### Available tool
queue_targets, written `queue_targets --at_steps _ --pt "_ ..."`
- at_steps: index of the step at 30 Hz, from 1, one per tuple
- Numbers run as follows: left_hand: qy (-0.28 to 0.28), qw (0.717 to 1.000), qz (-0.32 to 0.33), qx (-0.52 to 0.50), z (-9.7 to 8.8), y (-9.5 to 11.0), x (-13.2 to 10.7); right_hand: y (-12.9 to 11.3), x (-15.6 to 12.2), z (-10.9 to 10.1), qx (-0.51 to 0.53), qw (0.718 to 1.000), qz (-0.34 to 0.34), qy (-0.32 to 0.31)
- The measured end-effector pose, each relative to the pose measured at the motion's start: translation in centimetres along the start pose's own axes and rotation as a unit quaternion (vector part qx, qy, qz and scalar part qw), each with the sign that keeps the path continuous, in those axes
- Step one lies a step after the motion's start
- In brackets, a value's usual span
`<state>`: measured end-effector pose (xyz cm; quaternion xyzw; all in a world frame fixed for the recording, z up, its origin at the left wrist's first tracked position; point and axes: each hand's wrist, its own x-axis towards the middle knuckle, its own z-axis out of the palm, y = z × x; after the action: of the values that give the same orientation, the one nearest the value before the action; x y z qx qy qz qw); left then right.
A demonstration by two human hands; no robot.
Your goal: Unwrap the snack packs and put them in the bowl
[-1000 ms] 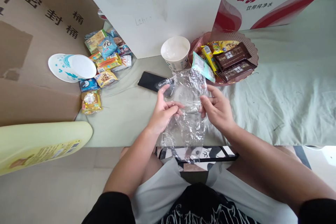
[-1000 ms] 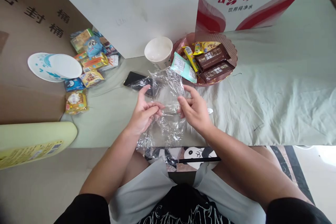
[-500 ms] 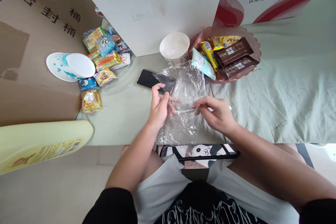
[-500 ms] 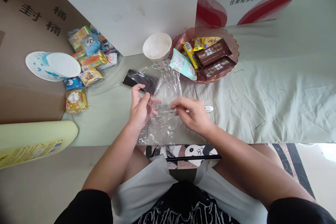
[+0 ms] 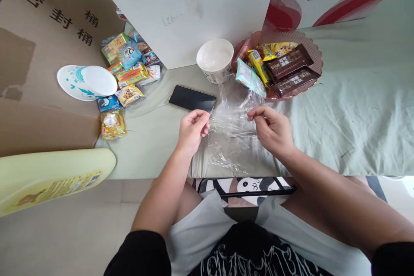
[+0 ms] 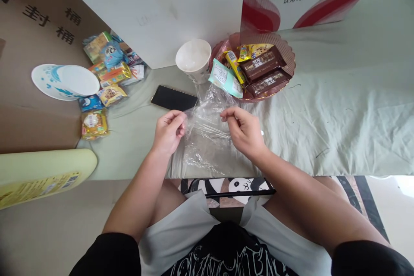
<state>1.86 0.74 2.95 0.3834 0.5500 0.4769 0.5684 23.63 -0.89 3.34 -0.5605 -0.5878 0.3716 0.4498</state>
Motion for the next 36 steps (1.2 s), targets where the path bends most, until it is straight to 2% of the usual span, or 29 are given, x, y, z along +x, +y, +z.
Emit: queue_targets --at_steps 2,5,8,11,13,14,16,19,22,25,27,29,30,32,36 --pt "0.032 0.998 0.06 0.008 -0.1 -0.4 0.0 -0.1 -0.1 0.1 0.009 1.0 0.021 -0.005" --pt "0.042 0.971 0.216 0.089 -0.4 -1.1 -0.4 -0.4 -0.1 0.0 0.022 0.998 0.054 -0.007" --pt "-0.015 0.913 0.347 0.213 -0.9 -1.7 -1.1 -0.6 0.1 -0.1 0.026 0.997 0.077 -0.004" --pt "-0.092 0.858 0.405 0.303 -1.0 -1.9 -1.8 -0.7 0.3 -0.4 0.029 0.995 0.091 -0.015" --pt "-0.123 0.847 0.389 0.34 -0.9 -2.0 -2.0 -0.7 0.3 -0.4 0.029 0.995 0.089 -0.034" --pt "-0.127 0.855 0.364 0.348 -0.8 -2.1 -1.9 -0.8 0.2 -0.5 0.035 0.995 0.085 -0.048" --pt "-0.104 0.893 0.289 0.328 -0.6 -2.5 -1.5 -1.0 -0.2 -0.5 0.059 0.993 0.071 -0.07" --pt "-0.049 0.957 0.17 0.228 -0.4 -2.8 -0.8 -1.5 -1.0 -0.5 0.119 0.989 0.039 -0.084" --pt "-0.05 0.989 0.107 0.084 -0.1 -2.4 -0.9 -2.1 -1.8 -0.7 0.172 0.98 0.027 -0.093" --pt "-0.096 0.992 0.075 -0.045 0.1 -1.5 -1.9 -2.5 -2.5 -0.7 0.193 0.977 0.009 -0.09" --pt "-0.174 0.98 0.007 -0.098 0.1 -1.0 -2.5 -2.7 -2.6 -0.7 0.189 0.978 -0.009 -0.083" --pt "-0.266 0.952 -0.081 -0.124 0.0 -0.6 -2.7 -2.7 -2.6 -0.7 0.178 0.981 -0.016 -0.077" --pt "-0.293 0.941 -0.108 -0.13 -0.1 -0.4 -2.6 -2.6 -2.4 -0.6 0.172 0.982 -0.012 -0.076" --pt "-0.29 0.942 -0.108 -0.129 -0.2 -0.2 -2.4 -2.4 -2.1 -0.4 0.161 0.984 0.008 -0.077" --pt "-0.18 0.978 -0.019 -0.099 0.0 -0.1 -2.3 -1.3 -1.5 0.3 0.157 0.981 0.057 -0.095"
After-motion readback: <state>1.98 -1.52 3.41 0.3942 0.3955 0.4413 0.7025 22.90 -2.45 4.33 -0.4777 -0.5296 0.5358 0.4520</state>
